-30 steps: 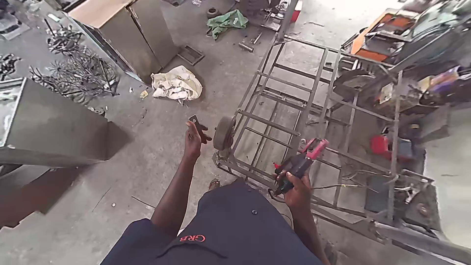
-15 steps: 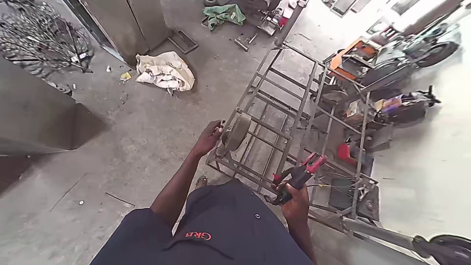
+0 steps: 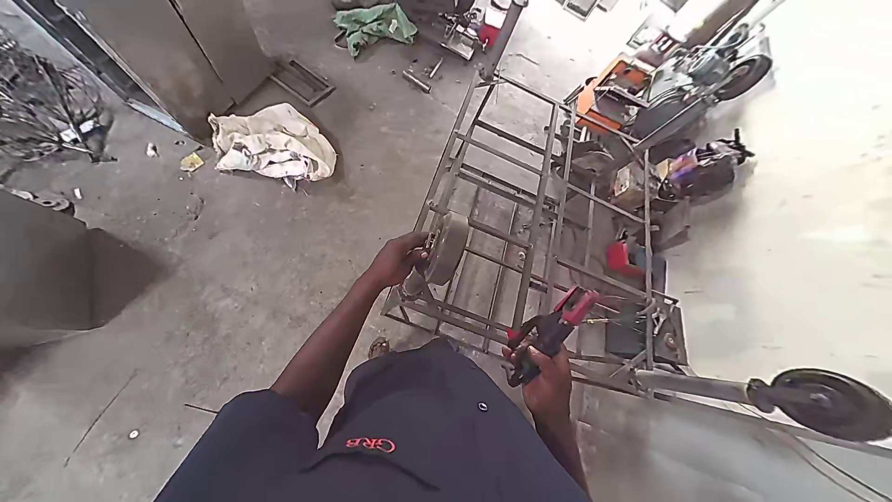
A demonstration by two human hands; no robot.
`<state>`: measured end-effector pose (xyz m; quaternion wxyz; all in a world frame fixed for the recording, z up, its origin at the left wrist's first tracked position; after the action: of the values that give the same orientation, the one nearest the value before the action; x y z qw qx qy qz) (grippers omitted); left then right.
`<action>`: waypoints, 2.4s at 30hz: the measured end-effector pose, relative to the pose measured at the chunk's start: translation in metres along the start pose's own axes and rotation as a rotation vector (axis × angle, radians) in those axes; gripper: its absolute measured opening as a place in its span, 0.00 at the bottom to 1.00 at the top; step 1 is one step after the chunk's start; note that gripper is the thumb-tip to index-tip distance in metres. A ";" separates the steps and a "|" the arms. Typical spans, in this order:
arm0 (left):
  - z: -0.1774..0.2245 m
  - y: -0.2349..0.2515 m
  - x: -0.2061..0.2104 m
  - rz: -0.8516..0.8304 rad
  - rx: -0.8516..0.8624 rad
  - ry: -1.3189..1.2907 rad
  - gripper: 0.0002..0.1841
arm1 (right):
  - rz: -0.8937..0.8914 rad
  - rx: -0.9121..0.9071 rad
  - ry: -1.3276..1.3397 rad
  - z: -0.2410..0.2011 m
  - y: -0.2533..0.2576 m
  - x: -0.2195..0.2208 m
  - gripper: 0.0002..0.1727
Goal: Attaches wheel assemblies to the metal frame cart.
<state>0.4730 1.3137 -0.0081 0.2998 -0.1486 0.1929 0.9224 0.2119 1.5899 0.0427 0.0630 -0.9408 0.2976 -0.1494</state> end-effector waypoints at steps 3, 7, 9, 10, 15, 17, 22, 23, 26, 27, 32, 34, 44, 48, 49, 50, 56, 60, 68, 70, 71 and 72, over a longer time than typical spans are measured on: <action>-0.004 -0.001 0.003 0.036 0.049 0.011 0.18 | 0.014 0.004 -0.007 0.004 -0.005 0.002 0.23; -0.007 -0.001 0.004 0.032 0.039 0.036 0.19 | 0.033 0.008 -0.025 0.006 -0.009 0.004 0.24; -0.009 -0.002 0.004 0.029 0.041 0.053 0.19 | 0.031 0.009 -0.039 0.007 -0.011 0.006 0.25; -0.010 -0.002 0.004 0.027 0.047 0.056 0.20 | 0.021 0.008 -0.046 0.007 -0.012 0.006 0.24; -0.010 0.000 0.001 -0.014 0.047 0.058 0.20 | -0.020 0.002 -0.065 0.010 -0.019 0.013 0.25; -0.008 0.002 -0.002 -0.043 0.032 0.033 0.20 | -0.015 0.013 -0.079 0.013 -0.023 0.015 0.26; -0.003 0.005 -0.010 -0.125 -0.040 -0.051 0.23 | 0.025 0.023 -0.106 0.022 -0.045 0.016 0.26; 0.001 0.007 -0.012 -0.130 -0.038 -0.073 0.25 | 0.031 0.023 -0.109 0.023 -0.050 0.016 0.26; 0.008 0.012 -0.019 -0.133 0.001 -0.074 0.26 | 0.060 0.015 -0.113 0.028 -0.066 0.010 0.26; 0.009 0.014 -0.020 -0.128 0.025 -0.061 0.24 | 0.061 0.000 -0.105 0.029 -0.072 0.008 0.25; 0.006 0.017 -0.024 -0.121 0.083 0.016 0.21 | 0.124 -0.041 -0.083 0.034 -0.097 -0.007 0.24; 0.005 0.017 -0.025 -0.116 0.086 0.025 0.21 | 0.154 -0.048 -0.076 0.034 -0.107 -0.012 0.26; 0.006 0.008 -0.012 -0.076 0.002 -0.054 0.29 | 0.209 -0.041 -0.201 0.040 -0.151 -0.028 0.28; 0.003 0.006 -0.010 -0.084 -0.017 -0.093 0.30 | 0.255 0.058 -0.410 0.055 -0.148 -0.029 0.35; 0.004 0.006 -0.009 -0.093 -0.026 -0.095 0.31 | 0.273 0.095 -0.439 0.058 -0.145 -0.031 0.35; 0.004 0.008 -0.011 -0.098 -0.032 -0.092 0.32 | 0.290 0.137 -0.441 0.063 -0.138 -0.032 0.36; -0.013 -0.002 -0.031 -0.130 -0.099 -0.066 0.45 | 0.343 0.329 -0.573 0.117 -0.065 -0.029 0.36; -0.043 -0.048 -0.050 -0.210 -0.243 -0.031 0.40 | 0.331 0.439 -0.812 0.162 0.000 0.004 0.37; -0.102 -0.154 -0.117 -0.462 -0.407 0.227 0.30 | 0.323 0.488 -0.951 0.281 0.107 0.099 0.40; -0.103 -0.165 -0.142 -0.491 -0.412 0.273 0.27 | 0.333 0.495 -0.971 0.300 0.118 0.119 0.42; -0.104 -0.166 -0.149 -0.493 -0.411 0.279 0.27 | 0.334 0.494 -0.981 0.305 0.121 0.122 0.41; -0.106 -0.169 -0.157 -0.491 -0.409 0.280 0.27 | 0.352 0.483 -0.974 0.306 0.119 0.125 0.37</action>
<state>0.7146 1.3153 -0.0852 0.4473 -0.3726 0.0016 0.8131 0.3421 1.4299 -0.2411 0.4300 -0.7963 0.3438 0.2506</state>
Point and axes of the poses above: each hand's wrist, its own y-axis towards the middle knuckle, its own x-axis out of the palm, z = x × y, the point moved 2 cm from there along y, towards the middle knuckle, and after that the axes turned 2 degrees about x, right-handed, at the moved point
